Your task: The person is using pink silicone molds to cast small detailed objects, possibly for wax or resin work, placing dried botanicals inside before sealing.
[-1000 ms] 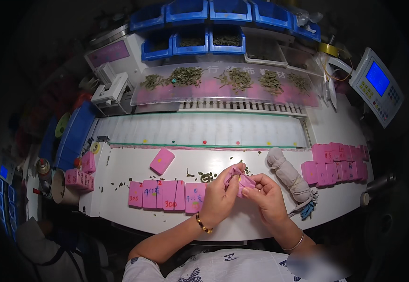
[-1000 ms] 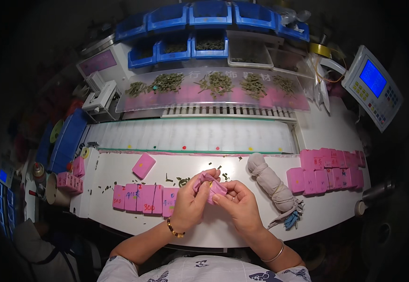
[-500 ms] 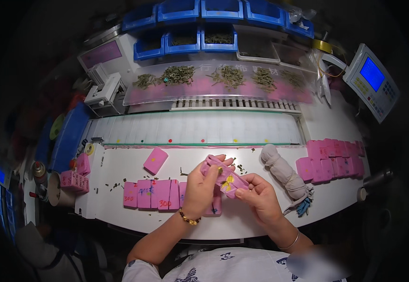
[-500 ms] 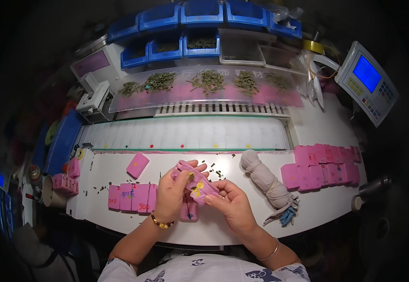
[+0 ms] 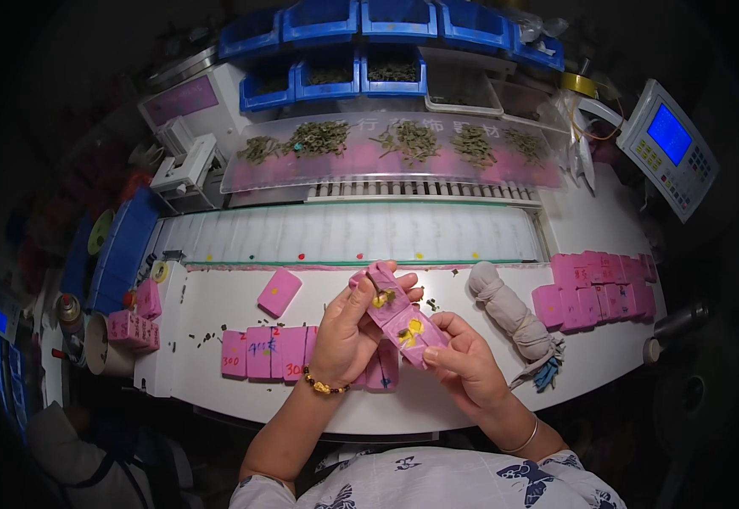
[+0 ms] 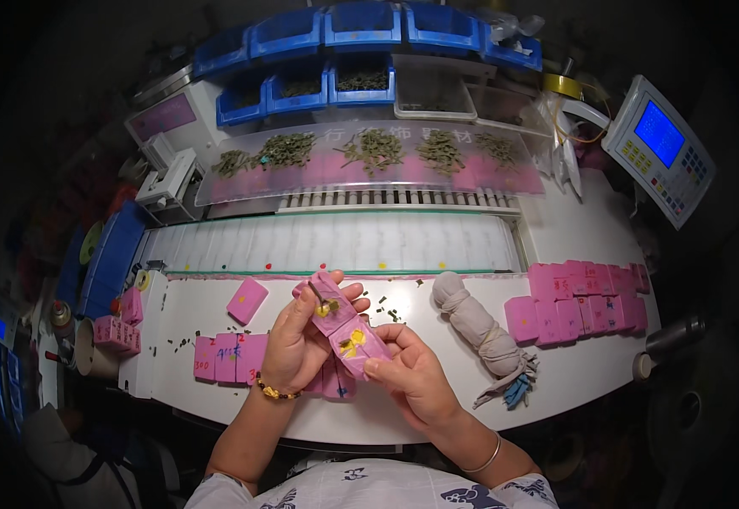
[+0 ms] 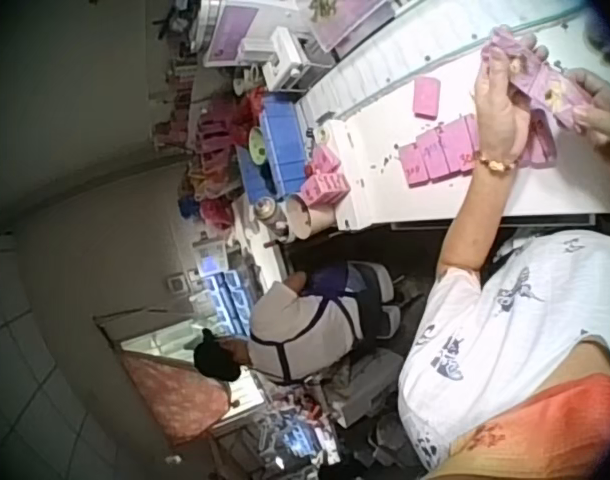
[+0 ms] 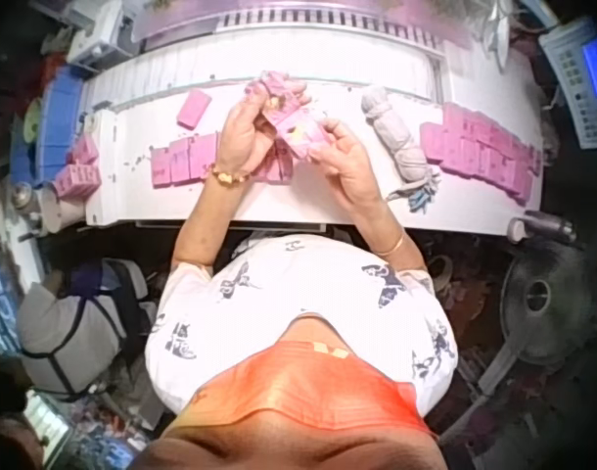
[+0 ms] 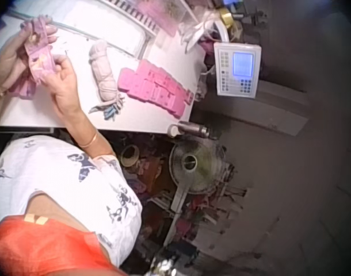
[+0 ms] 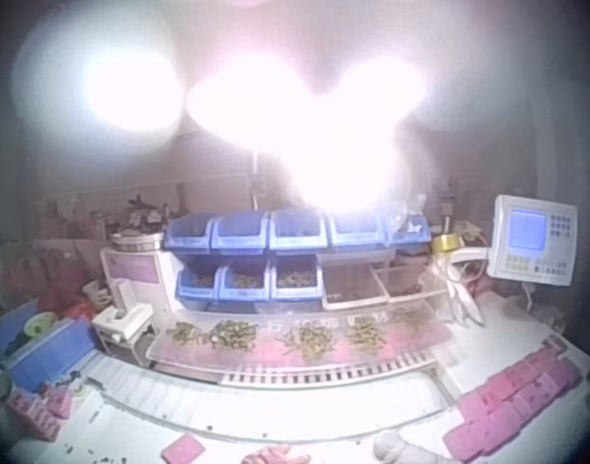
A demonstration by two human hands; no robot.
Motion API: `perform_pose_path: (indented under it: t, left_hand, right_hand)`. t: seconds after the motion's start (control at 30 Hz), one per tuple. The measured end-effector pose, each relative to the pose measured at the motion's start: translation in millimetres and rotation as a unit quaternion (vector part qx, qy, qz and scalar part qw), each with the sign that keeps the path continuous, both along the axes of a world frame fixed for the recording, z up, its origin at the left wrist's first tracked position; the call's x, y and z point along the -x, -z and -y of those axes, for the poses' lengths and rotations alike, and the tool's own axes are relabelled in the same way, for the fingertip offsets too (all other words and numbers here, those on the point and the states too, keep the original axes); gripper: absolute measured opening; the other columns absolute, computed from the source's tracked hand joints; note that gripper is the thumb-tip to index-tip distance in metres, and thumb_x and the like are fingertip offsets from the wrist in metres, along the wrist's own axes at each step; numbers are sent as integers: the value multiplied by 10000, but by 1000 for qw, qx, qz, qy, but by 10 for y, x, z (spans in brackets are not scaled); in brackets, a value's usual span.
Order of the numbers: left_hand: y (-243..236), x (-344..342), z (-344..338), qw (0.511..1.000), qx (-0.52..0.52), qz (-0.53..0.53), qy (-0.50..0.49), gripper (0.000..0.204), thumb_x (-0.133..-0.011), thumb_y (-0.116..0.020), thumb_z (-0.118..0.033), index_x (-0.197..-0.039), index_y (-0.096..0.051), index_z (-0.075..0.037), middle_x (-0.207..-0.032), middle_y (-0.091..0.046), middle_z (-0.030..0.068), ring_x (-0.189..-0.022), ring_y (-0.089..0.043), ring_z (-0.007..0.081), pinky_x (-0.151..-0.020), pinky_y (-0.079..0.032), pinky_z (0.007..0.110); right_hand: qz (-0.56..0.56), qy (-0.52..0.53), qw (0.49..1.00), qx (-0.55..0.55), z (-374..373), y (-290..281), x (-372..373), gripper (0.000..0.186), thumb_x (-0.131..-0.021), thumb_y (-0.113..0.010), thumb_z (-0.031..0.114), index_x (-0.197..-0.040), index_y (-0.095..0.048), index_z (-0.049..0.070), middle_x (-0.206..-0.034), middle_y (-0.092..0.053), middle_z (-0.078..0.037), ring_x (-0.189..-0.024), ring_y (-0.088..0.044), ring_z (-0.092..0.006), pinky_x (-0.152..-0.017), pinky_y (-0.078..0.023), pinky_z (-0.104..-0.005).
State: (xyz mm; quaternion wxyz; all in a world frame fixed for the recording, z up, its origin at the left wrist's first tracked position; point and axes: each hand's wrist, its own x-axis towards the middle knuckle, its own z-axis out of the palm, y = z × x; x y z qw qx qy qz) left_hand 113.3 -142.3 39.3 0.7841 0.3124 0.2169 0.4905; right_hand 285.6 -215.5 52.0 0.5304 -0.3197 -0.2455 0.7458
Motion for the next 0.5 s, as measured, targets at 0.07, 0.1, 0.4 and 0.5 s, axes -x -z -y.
perform_pose_path:
  t: [0.07, 0.1, 0.4, 0.5]
  left_hand:
    - [38, -22, 6, 1000, 5, 18, -1, 562, -1023, -451, -433, -1380, -422, -1, -1279, -575, 209, -1185, -582, 319, -1030, -475, 473]
    - [48, -37, 11, 999, 10, 36, -2, 572, -1013, -461, -462, -1363, -443, -10, -1238, -598, 189, -1148, -601, 297, -1022, -481, 463]
    - [-50, -171, 49, 995, 102, 10, -10, 599, -1000, -429, -554, -1101, -581, 17, -893, -605, 86, -672, -574, 133, -592, -502, 254]
    - [-107, -205, 34, 994, 72, -78, -21, 633, -1024, -374, -542, -1117, -598, 42, -857, -622, 92, -641, -569, 129, -559, -484, 250]
  right_hand:
    - [-9, -6, 1000, 4, 2, 6, 3, 407, -884, -640, -18, -1239, -442, -21, -1129, -601, -116, -988, -616, -130, -905, -501, -262]
    - [-19, -12, 1000, 8, 4, 9, 8, 408, -883, -639, -22, -1237, -436, -16, -1129, -599, -113, -982, -615, -132, -910, -499, -261]
    - [14, -97, 994, 45, 44, 74, 168, 448, -888, -680, 23, -1247, -412, -7, -1124, -577, -116, -991, -629, -164, -845, -536, -291]
    - [101, -101, 990, 16, 32, 119, 55, 488, -880, -712, 66, -1256, -410, -5, -1146, -559, -115, -985, -624, -160, -826, -534, -291]
